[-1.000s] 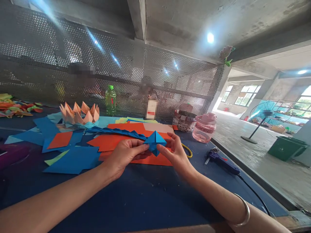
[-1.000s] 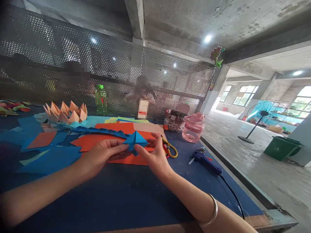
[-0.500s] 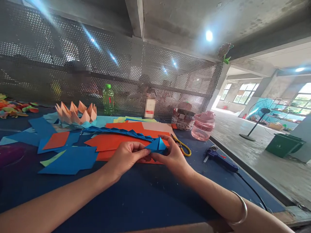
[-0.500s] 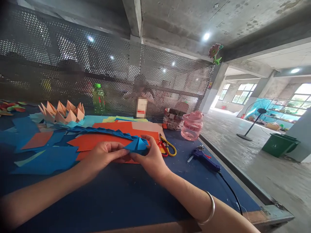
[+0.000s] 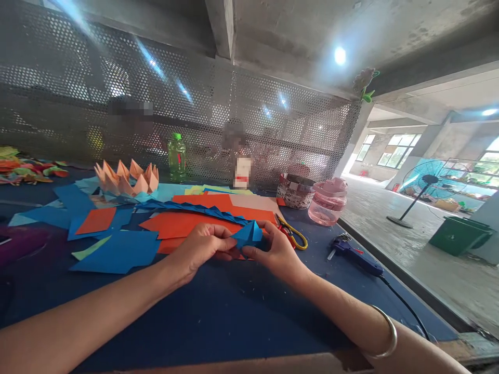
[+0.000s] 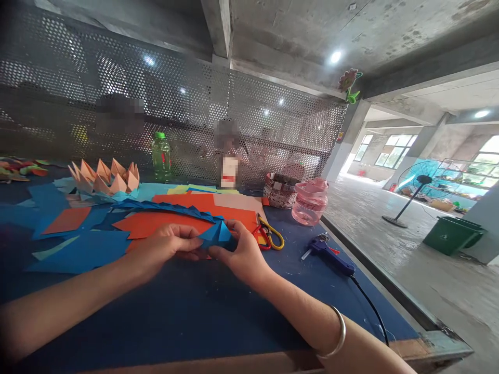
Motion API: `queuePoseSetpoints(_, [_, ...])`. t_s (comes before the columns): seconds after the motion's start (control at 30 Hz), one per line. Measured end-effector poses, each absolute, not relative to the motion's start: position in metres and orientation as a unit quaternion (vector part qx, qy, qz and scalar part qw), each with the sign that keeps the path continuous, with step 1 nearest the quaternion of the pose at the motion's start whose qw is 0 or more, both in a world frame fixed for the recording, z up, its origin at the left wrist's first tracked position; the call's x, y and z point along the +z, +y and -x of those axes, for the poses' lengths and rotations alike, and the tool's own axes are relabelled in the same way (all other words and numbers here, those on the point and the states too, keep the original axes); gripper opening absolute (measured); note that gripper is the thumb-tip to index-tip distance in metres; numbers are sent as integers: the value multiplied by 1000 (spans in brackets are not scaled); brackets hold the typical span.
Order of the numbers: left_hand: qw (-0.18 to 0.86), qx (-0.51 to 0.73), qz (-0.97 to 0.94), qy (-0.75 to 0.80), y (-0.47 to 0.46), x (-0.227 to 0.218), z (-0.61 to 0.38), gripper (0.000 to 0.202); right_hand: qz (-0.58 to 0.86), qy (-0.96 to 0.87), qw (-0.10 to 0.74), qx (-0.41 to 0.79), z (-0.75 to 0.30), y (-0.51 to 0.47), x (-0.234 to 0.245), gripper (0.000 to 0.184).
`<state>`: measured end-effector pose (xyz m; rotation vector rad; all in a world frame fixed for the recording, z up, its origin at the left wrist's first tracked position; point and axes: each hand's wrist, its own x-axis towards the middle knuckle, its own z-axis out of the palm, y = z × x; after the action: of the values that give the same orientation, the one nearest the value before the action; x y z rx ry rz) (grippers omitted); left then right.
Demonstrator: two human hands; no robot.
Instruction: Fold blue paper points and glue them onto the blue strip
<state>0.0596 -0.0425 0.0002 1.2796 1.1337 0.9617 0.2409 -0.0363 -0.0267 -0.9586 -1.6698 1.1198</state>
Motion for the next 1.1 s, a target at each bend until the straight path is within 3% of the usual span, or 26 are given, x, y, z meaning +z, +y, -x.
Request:
queuePoseSetpoints(0.43, [581, 427, -527, 449, -39, -6, -60, 22, 376, -648, 456, 480, -239, -41, -16, 39])
queuePoseSetpoints(0.7, [562, 433, -535, 459, -36, 1, -56, 23, 358, -724, 477, 346, -242, -45, -13, 39])
queuePoseSetpoints(0.9, [592, 438, -509, 446, -37, -1, -58, 20, 377, -785, 439, 220, -241, -42, -17, 8])
queuePoseSetpoints(1.0, [614, 437, -492, 436, -37, -2, -58, 23, 392, -773, 440, 237, -242, -41, -19, 8])
queuePoseSetpoints(1.1, [605, 445, -490, 442, -36, -2, -57, 28, 392, -774, 439, 235, -242, -42, -19, 19])
